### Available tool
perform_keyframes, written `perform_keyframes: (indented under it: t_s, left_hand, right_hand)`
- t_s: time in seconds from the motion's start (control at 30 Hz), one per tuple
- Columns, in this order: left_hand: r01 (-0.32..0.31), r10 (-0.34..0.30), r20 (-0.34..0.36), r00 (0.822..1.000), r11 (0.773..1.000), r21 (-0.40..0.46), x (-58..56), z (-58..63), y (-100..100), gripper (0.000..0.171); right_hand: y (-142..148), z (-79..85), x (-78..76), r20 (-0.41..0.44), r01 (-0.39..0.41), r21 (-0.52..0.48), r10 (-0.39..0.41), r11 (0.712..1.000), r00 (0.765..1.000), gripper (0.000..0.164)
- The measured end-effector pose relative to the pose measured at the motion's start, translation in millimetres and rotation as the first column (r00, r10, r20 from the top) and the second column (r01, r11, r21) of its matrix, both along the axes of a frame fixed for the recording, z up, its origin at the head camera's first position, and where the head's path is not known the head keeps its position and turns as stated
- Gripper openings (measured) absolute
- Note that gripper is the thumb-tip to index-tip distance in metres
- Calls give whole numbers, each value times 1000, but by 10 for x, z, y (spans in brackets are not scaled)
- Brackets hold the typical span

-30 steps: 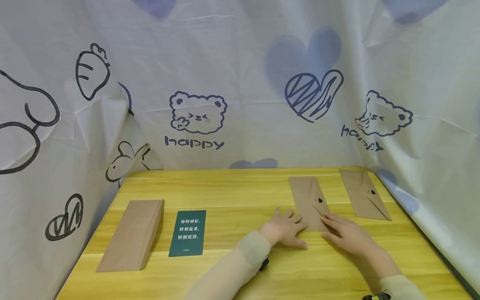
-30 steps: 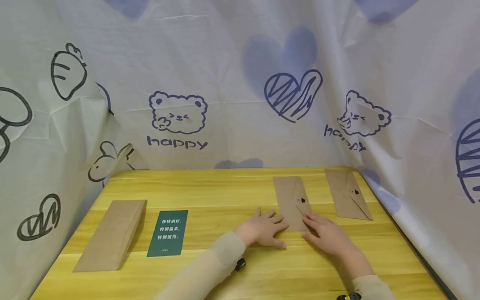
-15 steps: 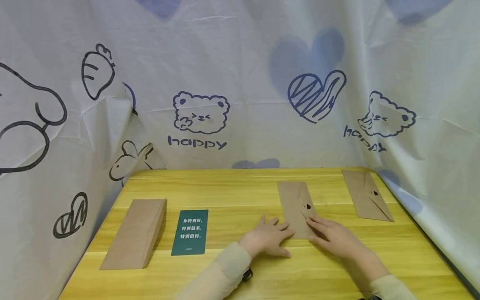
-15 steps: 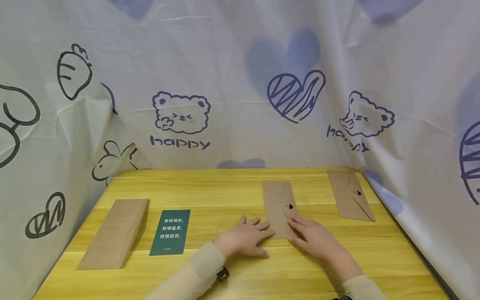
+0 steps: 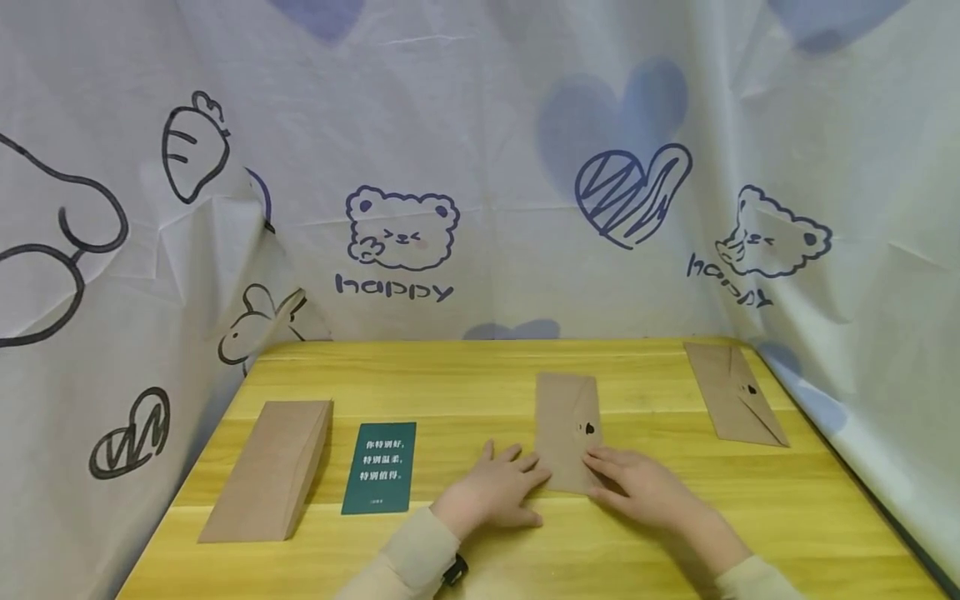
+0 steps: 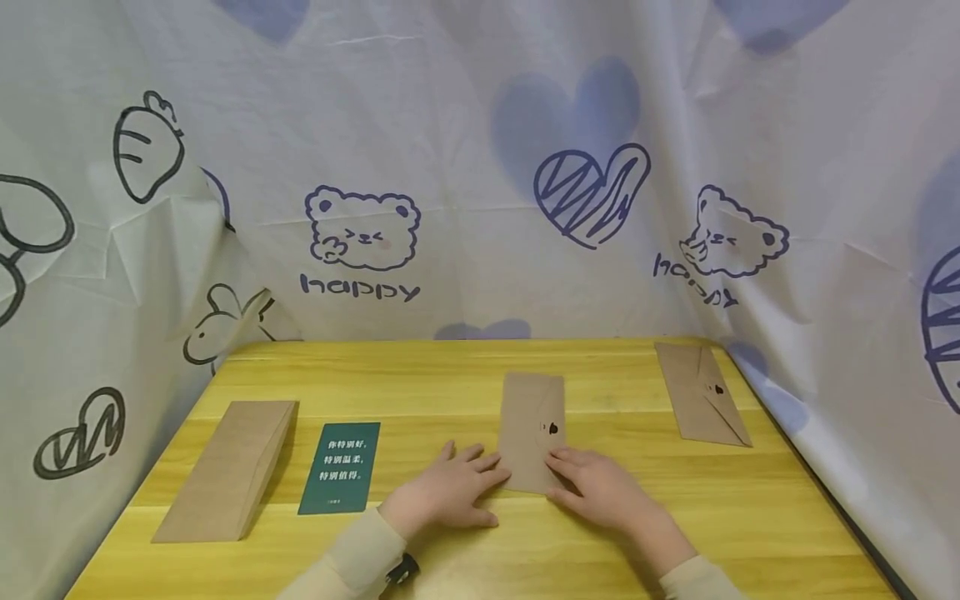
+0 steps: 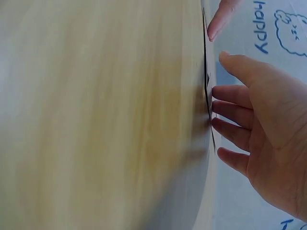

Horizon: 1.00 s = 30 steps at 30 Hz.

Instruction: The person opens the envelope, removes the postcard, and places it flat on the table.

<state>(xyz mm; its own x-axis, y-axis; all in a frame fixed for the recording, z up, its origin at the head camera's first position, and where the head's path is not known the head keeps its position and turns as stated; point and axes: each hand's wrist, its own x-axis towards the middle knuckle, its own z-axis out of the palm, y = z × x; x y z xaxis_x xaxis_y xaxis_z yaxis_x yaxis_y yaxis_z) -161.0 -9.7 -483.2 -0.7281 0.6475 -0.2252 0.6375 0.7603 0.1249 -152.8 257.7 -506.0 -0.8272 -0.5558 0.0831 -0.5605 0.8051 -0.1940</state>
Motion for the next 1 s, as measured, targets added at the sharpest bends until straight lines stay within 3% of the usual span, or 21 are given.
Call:
perform_keyframes:
  t_s: [0.33, 0.5, 0.7, 1.0]
  left_hand:
    - [-28, 28, 21, 999, 1000, -12, 129, 104, -222, 71]
    - [-37, 37, 20, 999, 999, -17, 180, 91, -335, 72]
    - [-52, 52, 42, 998, 999, 9, 257, 61, -518, 72]
    - [-61, 60, 61, 996, 998, 25, 275, 99, -787, 73]
  right_hand:
    - [-222, 52, -29, 53, -101, 16, 100, 995, 994, 56]
    - [-353, 58, -49, 94, -152, 29, 149, 988, 984, 55]
    - [-515, 28, -44, 69, -210, 35, 207, 977, 976, 56]
    - [-769, 31, -42, 47, -253, 47, 250, 966, 967, 57]
